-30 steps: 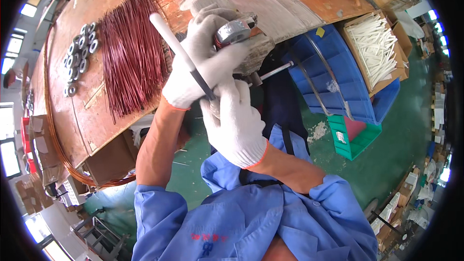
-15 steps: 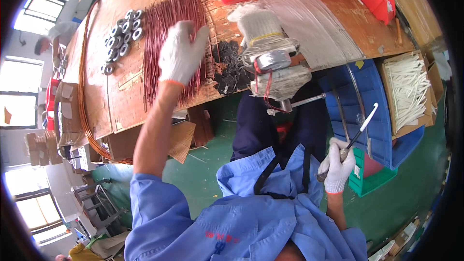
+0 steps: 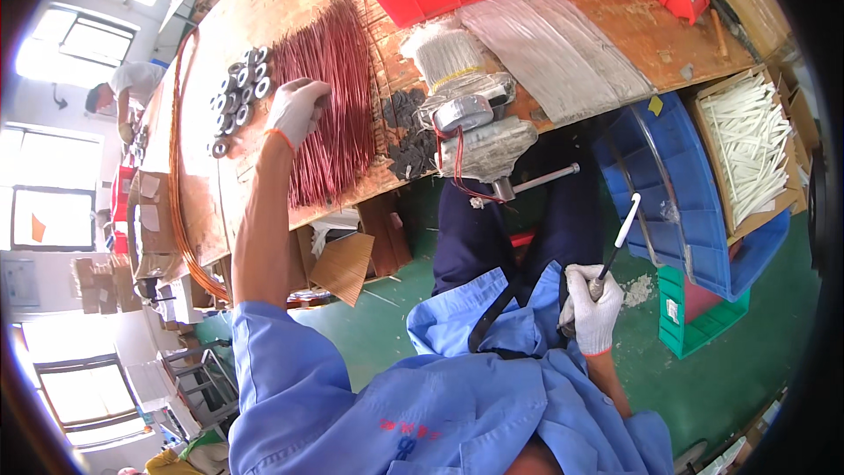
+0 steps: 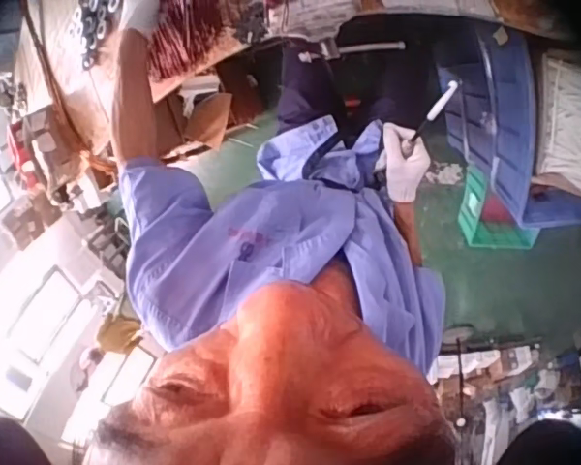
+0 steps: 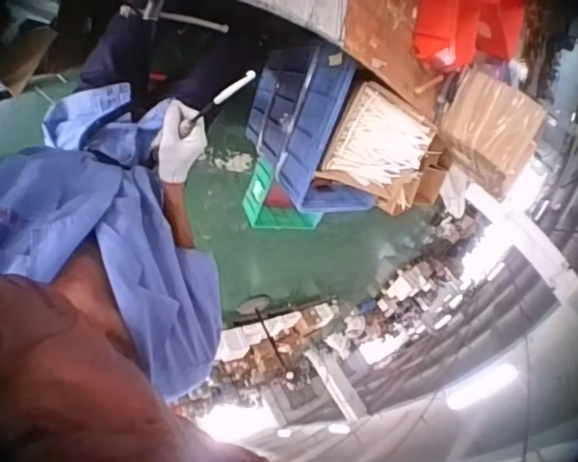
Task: Use an alignment tool to organize and secure wiring on an electrical motor stator held in a bench vice.
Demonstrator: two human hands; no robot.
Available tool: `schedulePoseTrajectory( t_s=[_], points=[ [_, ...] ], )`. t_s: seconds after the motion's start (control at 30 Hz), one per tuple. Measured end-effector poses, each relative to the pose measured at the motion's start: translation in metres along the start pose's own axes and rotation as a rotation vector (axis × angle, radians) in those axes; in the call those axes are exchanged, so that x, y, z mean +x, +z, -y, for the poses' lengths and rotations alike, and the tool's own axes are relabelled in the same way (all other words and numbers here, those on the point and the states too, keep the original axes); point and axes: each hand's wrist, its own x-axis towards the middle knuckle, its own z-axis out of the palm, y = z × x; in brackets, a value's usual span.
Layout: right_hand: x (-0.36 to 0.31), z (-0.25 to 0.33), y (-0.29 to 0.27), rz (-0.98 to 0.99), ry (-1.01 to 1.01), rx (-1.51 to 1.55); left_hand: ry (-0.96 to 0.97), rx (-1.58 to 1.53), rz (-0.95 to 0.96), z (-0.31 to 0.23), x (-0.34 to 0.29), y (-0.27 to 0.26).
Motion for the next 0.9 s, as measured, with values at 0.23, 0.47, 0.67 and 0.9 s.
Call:
schedulePoseTrajectory(
  t_s=[0.23,0.47,0.67,0.9],
  points=[
    [0.007,0.020,0.011,0.276,-0.024,-0.052,0.019,-0.200,-0.029,-0.002,-0.039,-0.007],
    [0.006,0.076,0.056,0.509,-0.108,0.028,0.300,-0.235,-0.061,-0.029,-0.165,0.070],
    [0.013,0.131,0.101,0.232,-0.549,0.097,0.637,-0.099,0.312,0.016,-0.291,0.186],
    [0.011,0.155,0.029,0.214,-0.598,-0.525,0.785,-0.306,0.627,0.005,-0.297,0.226]
  ],
)
